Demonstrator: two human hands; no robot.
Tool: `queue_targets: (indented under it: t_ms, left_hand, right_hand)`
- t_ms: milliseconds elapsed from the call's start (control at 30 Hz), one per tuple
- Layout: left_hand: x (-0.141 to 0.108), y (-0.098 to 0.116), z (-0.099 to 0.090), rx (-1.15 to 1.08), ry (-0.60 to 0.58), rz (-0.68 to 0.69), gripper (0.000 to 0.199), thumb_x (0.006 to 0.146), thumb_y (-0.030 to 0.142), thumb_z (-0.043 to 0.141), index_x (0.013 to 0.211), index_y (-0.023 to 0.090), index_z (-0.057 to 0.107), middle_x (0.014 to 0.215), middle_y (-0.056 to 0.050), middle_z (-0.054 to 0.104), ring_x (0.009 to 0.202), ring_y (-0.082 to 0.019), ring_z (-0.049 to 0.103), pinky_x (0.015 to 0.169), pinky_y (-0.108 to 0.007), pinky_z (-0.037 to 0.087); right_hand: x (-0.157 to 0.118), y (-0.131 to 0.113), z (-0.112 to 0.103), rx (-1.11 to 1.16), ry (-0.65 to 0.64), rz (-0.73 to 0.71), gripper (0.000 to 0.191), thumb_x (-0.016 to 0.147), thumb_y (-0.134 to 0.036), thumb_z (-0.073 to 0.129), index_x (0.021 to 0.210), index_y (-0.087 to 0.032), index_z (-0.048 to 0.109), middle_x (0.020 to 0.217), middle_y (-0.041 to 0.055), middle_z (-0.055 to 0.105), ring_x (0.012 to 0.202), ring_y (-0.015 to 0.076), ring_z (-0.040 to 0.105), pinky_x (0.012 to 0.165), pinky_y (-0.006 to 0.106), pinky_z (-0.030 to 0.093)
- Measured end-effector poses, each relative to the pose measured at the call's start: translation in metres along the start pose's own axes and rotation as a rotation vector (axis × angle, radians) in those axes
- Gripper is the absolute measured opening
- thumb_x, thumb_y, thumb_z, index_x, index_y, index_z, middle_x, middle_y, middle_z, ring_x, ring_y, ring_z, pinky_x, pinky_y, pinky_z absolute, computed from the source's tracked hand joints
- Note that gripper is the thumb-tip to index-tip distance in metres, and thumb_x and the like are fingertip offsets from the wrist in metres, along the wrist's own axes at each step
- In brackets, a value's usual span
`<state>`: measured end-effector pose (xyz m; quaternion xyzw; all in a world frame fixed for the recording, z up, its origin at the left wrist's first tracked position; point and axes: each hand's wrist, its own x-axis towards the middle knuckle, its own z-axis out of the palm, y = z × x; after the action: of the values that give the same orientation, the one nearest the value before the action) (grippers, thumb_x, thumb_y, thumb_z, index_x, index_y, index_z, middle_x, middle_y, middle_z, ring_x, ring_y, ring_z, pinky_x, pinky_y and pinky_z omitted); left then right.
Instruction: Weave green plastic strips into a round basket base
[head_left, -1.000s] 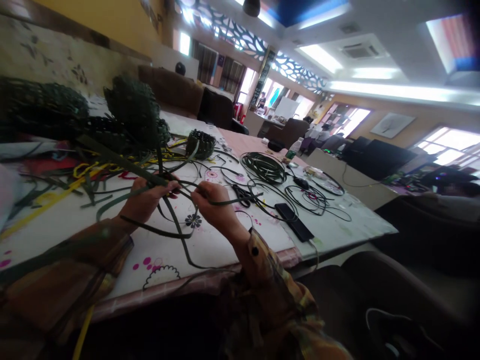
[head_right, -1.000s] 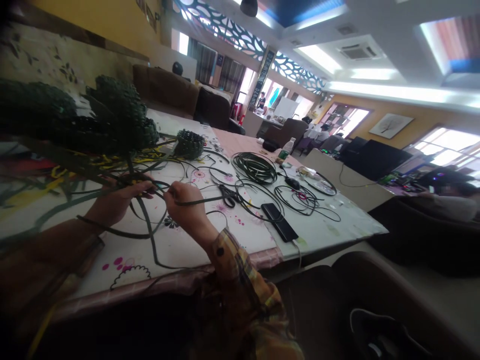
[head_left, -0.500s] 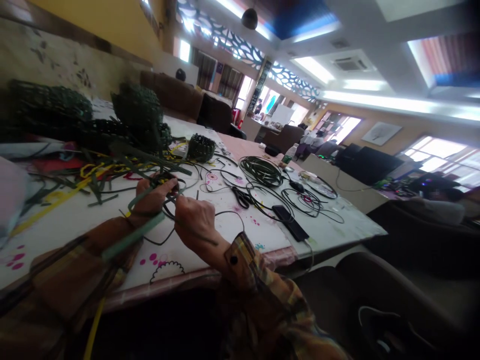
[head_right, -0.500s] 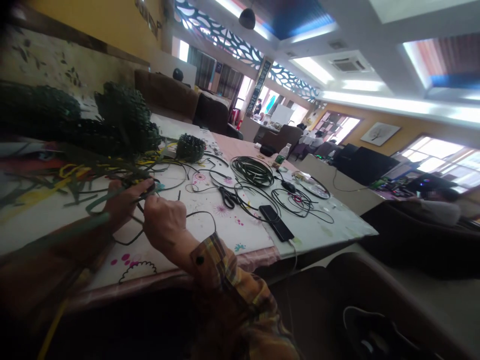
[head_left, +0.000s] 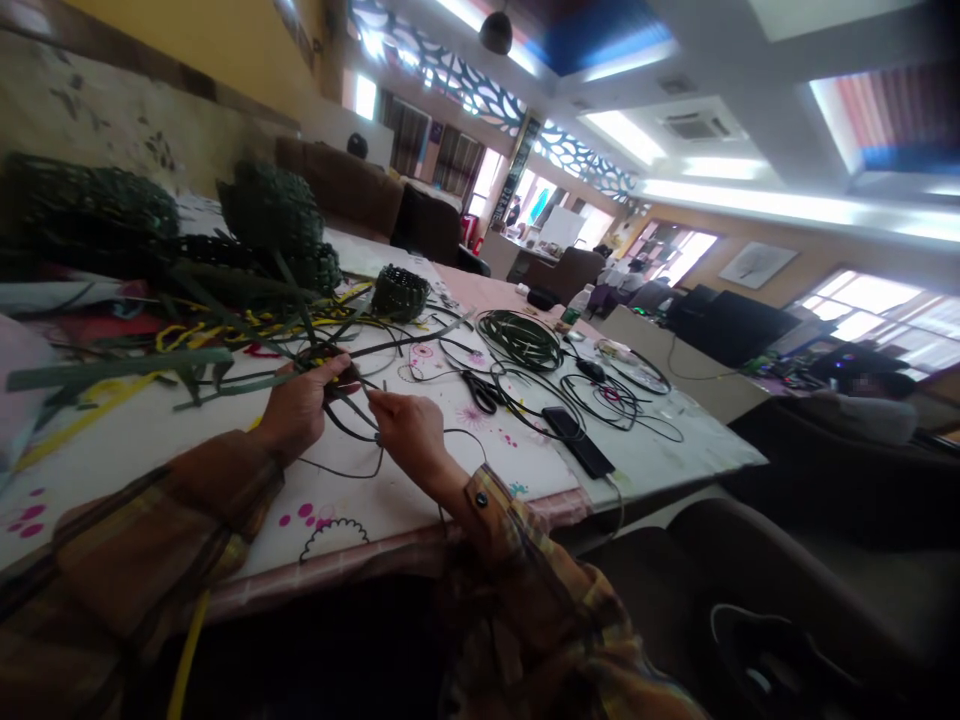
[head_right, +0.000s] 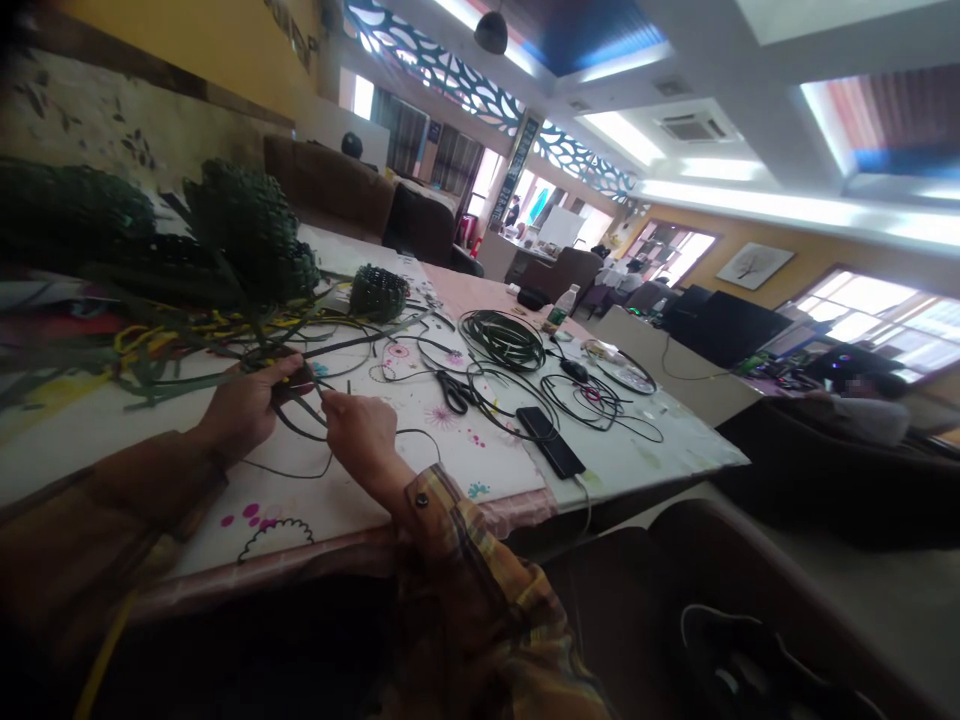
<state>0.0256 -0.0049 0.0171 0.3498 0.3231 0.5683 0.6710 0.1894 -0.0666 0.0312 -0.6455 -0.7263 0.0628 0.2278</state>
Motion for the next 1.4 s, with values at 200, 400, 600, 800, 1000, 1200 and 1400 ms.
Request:
queue_targets:
  t_ms: [200,400,600,800,1000,1200,1400]
  left_hand:
    - [0.010,-0.009,0.010,-0.012,0.144,0.094,0.028,0.068,0.021,0.099,0.086,0.021,0.077,0.089,-0.002,0.079,0.088,-0.021,0.077,0.068,-0.029,0.062]
    - [0.006,-0.003,0.015,-0.028,0.162,0.061,0.022,0.073,0.015,0.093,0.086,0.019,0.075,0.082,-0.002,0.076,0.080,-0.022,0.075,0.068,-0.030,0.064]
    - [0.003,-0.004,0.022,-0.126,0.148,0.044,0.016,0.076,0.008,0.086,0.085,0.017,0.076,0.079,-0.002,0.074,0.076,-0.019,0.073,0.064,-0.027,0.062]
    - [0.007,-0.007,0.017,-0.062,0.126,0.028,0.018,0.076,0.009,0.089,0.085,0.018,0.076,0.082,-0.002,0.076,0.075,-0.018,0.073,0.056,-0.022,0.059]
    - [0.012,-0.005,0.013,0.038,0.073,-0.062,0.019,0.073,0.007,0.089,0.085,0.017,0.077,0.082,-0.002,0.076,0.071,-0.017,0.070,0.053,-0.023,0.062]
    - [0.006,-0.001,0.014,0.117,-0.032,-0.162,0.037,0.059,0.007,0.097,0.088,0.023,0.080,0.097,-0.005,0.084,0.088,-0.021,0.077,0.064,-0.025,0.066]
    - [0.016,0.002,-0.004,0.298,-0.023,-0.096,0.034,0.058,0.029,0.101,0.083,0.036,0.079,0.114,0.003,0.086,0.139,-0.032,0.069,0.095,-0.037,0.068]
  right_hand:
    - [0.005,0.006,0.013,0.207,0.126,-0.033,0.014,0.101,-0.024,0.075,0.103,-0.023,0.089,0.099,0.0061,0.080,0.096,0.0191,0.072,0.087,0.029,0.049]
    - [0.009,0.009,0.024,0.427,0.133,-0.040,0.009,0.096,-0.021,0.078,0.096,-0.023,0.087,0.086,0.0007,0.075,0.082,0.0159,0.068,0.079,0.026,0.049]
    - [0.006,0.005,0.021,0.248,0.131,-0.050,0.013,0.097,-0.024,0.078,0.106,-0.022,0.087,0.085,0.0030,0.075,0.077,0.0168,0.065,0.075,0.028,0.044]
    - [0.006,0.011,0.014,0.170,0.005,-0.144,0.030,0.111,-0.030,0.061,0.091,-0.022,0.082,0.081,0.0017,0.075,0.077,0.0156,0.064,0.072,0.027,0.039]
    - [0.012,0.026,-0.016,-0.192,-0.130,-0.191,0.028,0.111,-0.019,0.056,0.103,-0.024,0.083,0.098,0.0057,0.082,0.089,0.0189,0.070,0.074,0.030,0.035]
    - [0.019,0.023,-0.043,-0.415,-0.247,-0.241,0.036,0.116,-0.025,0.046,0.119,-0.023,0.082,0.109,0.0106,0.083,0.099,0.0210,0.073,0.077,0.032,0.036]
    - [0.022,0.049,-0.054,-0.616,-0.333,-0.277,0.034,0.104,-0.010,0.052,0.110,-0.018,0.084,0.114,0.0148,0.079,0.112,0.0271,0.073,0.083,0.035,0.043]
